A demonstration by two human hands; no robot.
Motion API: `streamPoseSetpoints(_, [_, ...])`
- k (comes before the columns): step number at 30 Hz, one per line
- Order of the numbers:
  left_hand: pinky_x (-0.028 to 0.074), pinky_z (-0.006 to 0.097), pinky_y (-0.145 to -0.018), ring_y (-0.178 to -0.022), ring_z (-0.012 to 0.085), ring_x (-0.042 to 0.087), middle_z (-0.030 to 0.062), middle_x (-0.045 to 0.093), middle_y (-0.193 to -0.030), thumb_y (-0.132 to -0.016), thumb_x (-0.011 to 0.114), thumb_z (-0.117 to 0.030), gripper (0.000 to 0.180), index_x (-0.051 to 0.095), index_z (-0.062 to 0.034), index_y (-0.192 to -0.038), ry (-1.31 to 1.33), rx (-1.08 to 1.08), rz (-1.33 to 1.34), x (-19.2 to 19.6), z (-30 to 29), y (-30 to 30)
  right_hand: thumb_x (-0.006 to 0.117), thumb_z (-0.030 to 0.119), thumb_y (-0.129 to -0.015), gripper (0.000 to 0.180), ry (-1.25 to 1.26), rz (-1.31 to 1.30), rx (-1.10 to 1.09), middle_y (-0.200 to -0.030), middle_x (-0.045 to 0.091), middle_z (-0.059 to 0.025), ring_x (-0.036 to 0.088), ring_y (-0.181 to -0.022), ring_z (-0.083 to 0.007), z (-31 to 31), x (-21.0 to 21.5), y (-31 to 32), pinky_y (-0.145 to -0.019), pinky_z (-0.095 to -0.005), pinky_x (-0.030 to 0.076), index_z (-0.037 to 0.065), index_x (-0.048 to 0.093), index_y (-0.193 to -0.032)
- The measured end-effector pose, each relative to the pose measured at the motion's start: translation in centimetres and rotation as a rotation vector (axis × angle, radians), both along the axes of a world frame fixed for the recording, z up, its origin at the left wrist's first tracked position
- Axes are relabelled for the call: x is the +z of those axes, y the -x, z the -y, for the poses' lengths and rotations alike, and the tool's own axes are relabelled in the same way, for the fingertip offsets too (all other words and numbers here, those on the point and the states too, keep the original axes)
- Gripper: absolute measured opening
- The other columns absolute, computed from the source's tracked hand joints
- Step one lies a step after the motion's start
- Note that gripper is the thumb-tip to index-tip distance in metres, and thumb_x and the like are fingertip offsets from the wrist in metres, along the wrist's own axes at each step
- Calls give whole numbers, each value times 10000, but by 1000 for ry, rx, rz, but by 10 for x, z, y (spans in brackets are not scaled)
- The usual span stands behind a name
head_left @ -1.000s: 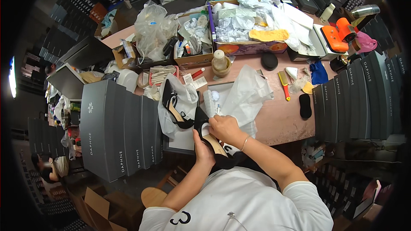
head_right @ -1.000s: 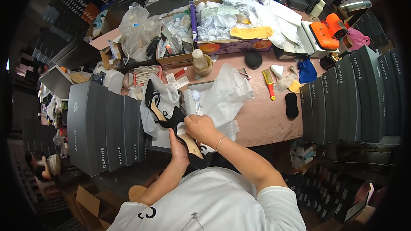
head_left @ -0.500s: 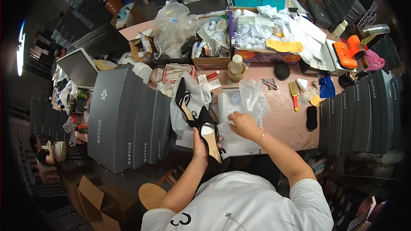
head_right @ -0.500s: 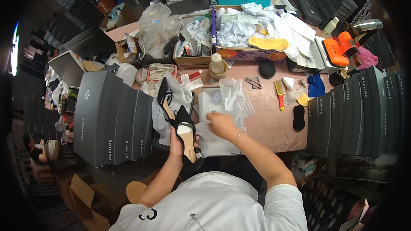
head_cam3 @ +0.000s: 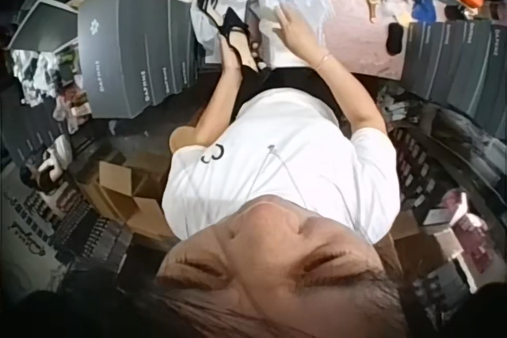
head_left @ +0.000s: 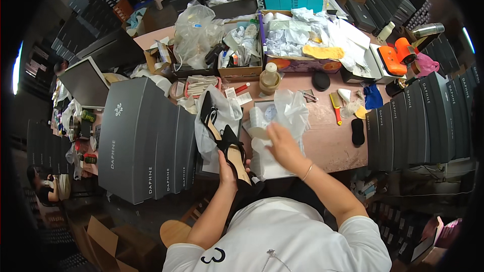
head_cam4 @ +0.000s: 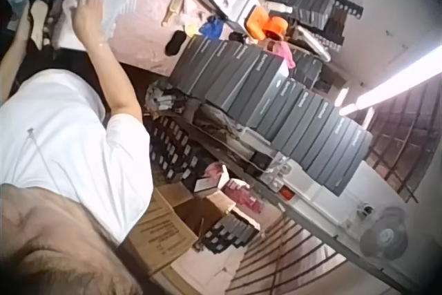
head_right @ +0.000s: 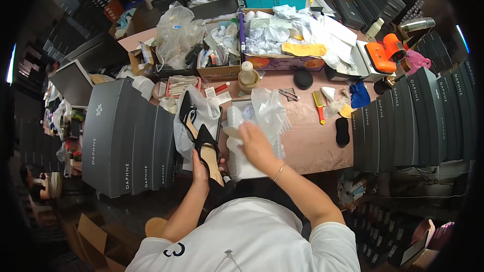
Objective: Packing finished shoes into tissue paper and placing them into shoe boxes.
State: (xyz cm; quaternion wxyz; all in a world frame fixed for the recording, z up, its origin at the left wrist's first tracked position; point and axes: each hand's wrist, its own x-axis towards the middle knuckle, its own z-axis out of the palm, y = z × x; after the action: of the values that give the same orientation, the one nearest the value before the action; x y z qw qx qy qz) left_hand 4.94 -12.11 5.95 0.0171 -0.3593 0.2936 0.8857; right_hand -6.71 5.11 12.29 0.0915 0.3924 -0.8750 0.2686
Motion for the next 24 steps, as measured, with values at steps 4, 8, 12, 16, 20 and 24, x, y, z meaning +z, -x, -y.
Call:
streamPoseSetpoints(4, [417, 349, -974, -1159, 234, 521, 105, 531, -1268, -889, 296, -718, 798, 457, -55, -1304, 70, 22, 33, 36, -18, 11, 507, 368, -899, 477, 28, 456, 494, -1005, 526, -253, 497, -954, -425, 36, -8, -37, -974, -474, 342, -45, 454, -1133])
streamPoseSetpoints(8, [422, 361, -978, -1202, 216, 489, 97, 461, -1343, -933, 251, -660, 753, 332, -70, -1394, 261, -9, -15, 25, -50, 16, 290, 545, -965, 694, -48, 718, 231, -997, 509, -316, 466, -993, -455, 68, -59, -23, -954, -551, 314, -101, 534, -1034])
streamPoseSetpoints(12, [437, 346, -960, -1192, 208, 497, 96, 468, -1331, -926, 278, -665, 734, 378, -71, -1346, 84, -87, -7, 38, -48, 23, 340, 571, -938, 754, 164, 992, 32, -775, 561, -286, 529, -792, -475, 72, -45, -14, -823, -496, 382, -118, 591, -761])
streamPoseSetpoints(16, [477, 358, -901, -1046, 219, 582, 76, 586, -1137, -931, 317, -641, 658, 430, -104, -1294, -90, -105, -65, 24, -44, 17, 366, 560, -932, 701, -43, 652, 122, -856, 576, -294, 548, -886, -448, 43, -20, -34, -868, -502, 364, -95, 571, -792])
streamPoseSetpoints(20, [526, 405, -764, -842, 250, 621, 92, 604, -916, -927, 524, -471, 405, 486, -122, -1129, -83, 14, -16, 16, -11, 39, 303, 580, -944, 813, -30, 606, 228, -1010, 526, -338, 466, -1078, -452, 45, -26, -59, -1033, -568, 206, -194, 530, -1043])
streamPoseSetpoints(24, [525, 383, -731, -776, 222, 615, 67, 605, -893, -926, 547, -412, 302, 522, -122, -1006, 2, -10, 31, 18, 20, 36, 287, 551, -958, 779, 98, 646, 243, -1007, 525, -339, 468, -1040, -461, 82, -19, -56, -1021, -533, 241, -181, 548, -1001])
